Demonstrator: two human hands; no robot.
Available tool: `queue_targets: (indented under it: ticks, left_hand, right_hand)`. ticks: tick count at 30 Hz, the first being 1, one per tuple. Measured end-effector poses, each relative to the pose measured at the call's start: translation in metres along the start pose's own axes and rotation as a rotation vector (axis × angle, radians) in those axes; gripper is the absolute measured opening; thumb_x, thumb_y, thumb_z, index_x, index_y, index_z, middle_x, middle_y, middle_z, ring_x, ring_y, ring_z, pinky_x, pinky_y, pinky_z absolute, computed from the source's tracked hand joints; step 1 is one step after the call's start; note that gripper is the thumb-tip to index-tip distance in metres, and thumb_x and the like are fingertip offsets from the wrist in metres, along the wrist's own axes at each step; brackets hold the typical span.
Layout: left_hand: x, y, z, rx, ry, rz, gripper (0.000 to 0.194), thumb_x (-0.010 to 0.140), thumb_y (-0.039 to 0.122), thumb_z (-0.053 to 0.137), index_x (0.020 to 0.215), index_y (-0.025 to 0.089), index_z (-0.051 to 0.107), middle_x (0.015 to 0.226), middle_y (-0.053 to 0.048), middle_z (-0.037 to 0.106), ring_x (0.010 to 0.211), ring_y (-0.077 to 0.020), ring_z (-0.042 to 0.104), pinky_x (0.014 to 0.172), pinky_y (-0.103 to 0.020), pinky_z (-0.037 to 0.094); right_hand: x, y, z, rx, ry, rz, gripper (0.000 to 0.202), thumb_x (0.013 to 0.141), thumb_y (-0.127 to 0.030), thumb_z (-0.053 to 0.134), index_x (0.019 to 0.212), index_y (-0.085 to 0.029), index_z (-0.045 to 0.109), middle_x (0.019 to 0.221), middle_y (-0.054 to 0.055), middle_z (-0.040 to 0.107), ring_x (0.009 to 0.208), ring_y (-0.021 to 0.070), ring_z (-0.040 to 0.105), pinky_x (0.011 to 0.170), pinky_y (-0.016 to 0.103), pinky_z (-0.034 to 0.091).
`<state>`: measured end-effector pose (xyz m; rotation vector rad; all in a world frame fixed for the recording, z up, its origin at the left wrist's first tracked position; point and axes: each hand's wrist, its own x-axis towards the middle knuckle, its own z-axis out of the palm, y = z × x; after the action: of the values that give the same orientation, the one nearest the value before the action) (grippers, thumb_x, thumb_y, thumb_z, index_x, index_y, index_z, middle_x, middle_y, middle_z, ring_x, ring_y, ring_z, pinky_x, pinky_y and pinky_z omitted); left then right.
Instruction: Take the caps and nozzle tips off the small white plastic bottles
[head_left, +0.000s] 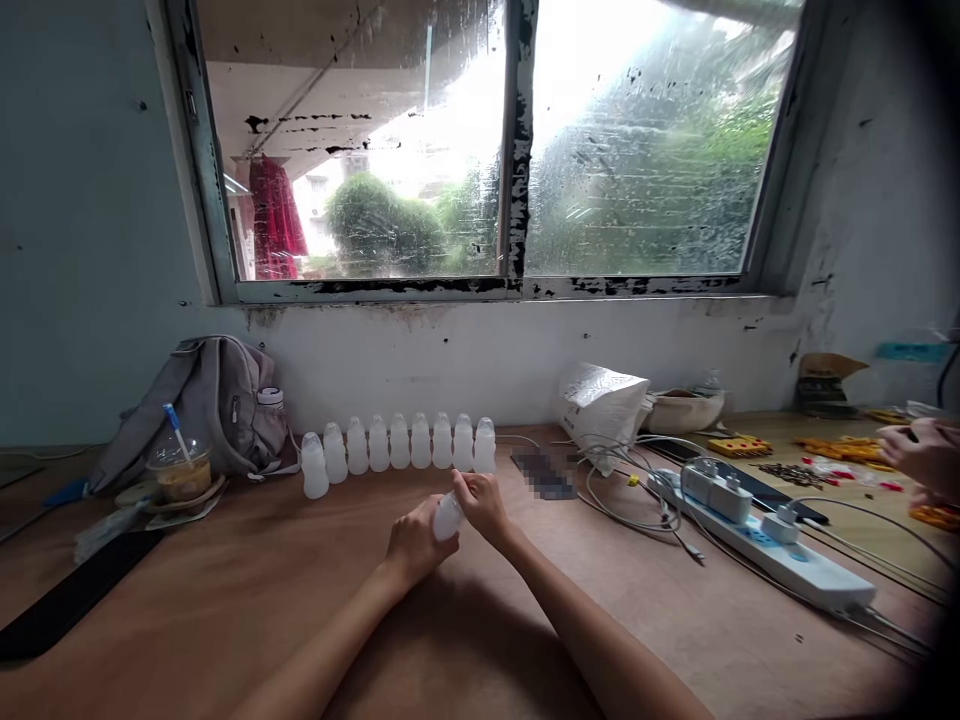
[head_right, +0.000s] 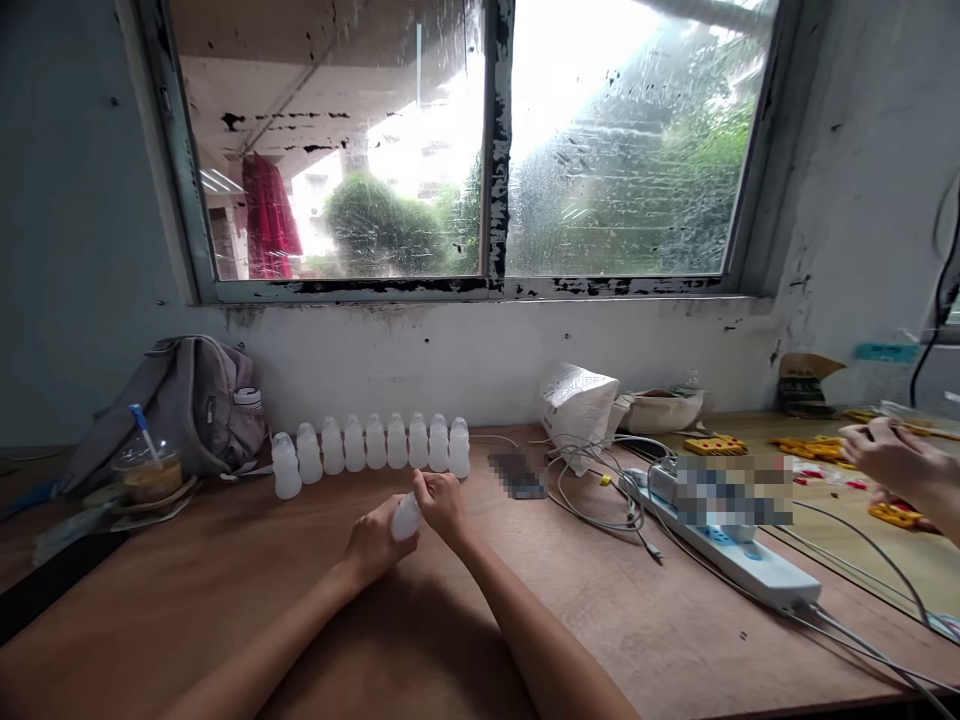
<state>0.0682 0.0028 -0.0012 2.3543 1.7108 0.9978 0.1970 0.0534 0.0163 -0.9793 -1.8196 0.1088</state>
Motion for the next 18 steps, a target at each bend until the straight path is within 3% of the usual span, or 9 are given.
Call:
queue_targets:
  ticks: [5,8,11,15,18]
  left_hand:
    - [0.003,-0.002,-0.001,-0.078,-0.029,-0.015,0.041,0.061,0.03,0.06,0.101,0.024,0.05,0.085,-0.001,0.063,0.075,-0.02,0.059,0.059,-0.025,0.039]
    - [0.006,-0.003,-0.006,-0.232,-0.107,0.002,0.033,0.059,0.028,0.063,0.089,0.021,0.054,0.076,0.0,0.061,0.07,-0.0181,0.057,0.06,-0.025,0.04]
    - [0.008,-0.005,-0.016,-0.557,-0.31,-0.033,0.025,0.059,0.024,0.062,0.081,0.017,0.054,0.069,0.001,0.056,0.061,-0.0146,0.054,0.056,-0.025,0.041]
    - [0.006,-0.008,-0.031,-0.946,-0.647,-0.165,0.03,0.061,0.024,0.06,0.089,0.015,0.052,0.069,0.001,0.053,0.05,-0.0111,0.051,0.047,-0.025,0.042]
    - [0.004,-0.012,-0.035,-1.08,-0.773,-0.232,0.03,0.063,0.026,0.057,0.091,0.015,0.053,0.069,-0.001,0.055,0.048,-0.0112,0.053,0.046,-0.024,0.041]
  right_hand:
    - [-0.001,0.001,0.0,0.023,0.037,-0.045,0.044,0.083,-0.032,0.031,0.043,-0.017,0.026,0.041,-0.005,0.022,0.039,0.0056,0.021,0.043,0.023,0.016]
    - [0.0,0.002,-0.003,0.029,0.023,-0.072,0.044,0.083,-0.033,0.031,0.043,-0.017,0.028,0.041,-0.004,0.023,0.039,0.0057,0.023,0.042,0.023,0.017]
    - [0.001,0.0,-0.005,0.071,-0.006,-0.055,0.045,0.083,-0.035,0.031,0.042,-0.017,0.029,0.041,-0.004,0.023,0.039,0.0056,0.024,0.042,0.022,0.017]
    - [0.004,-0.006,-0.006,0.172,-0.084,-0.003,0.046,0.082,-0.037,0.031,0.041,-0.016,0.032,0.041,-0.003,0.027,0.04,0.0057,0.026,0.041,0.021,0.02]
    - [0.005,-0.011,-0.007,0.24,-0.132,0.041,0.047,0.081,-0.039,0.032,0.041,-0.015,0.035,0.041,-0.003,0.03,0.04,0.0059,0.027,0.04,0.02,0.021]
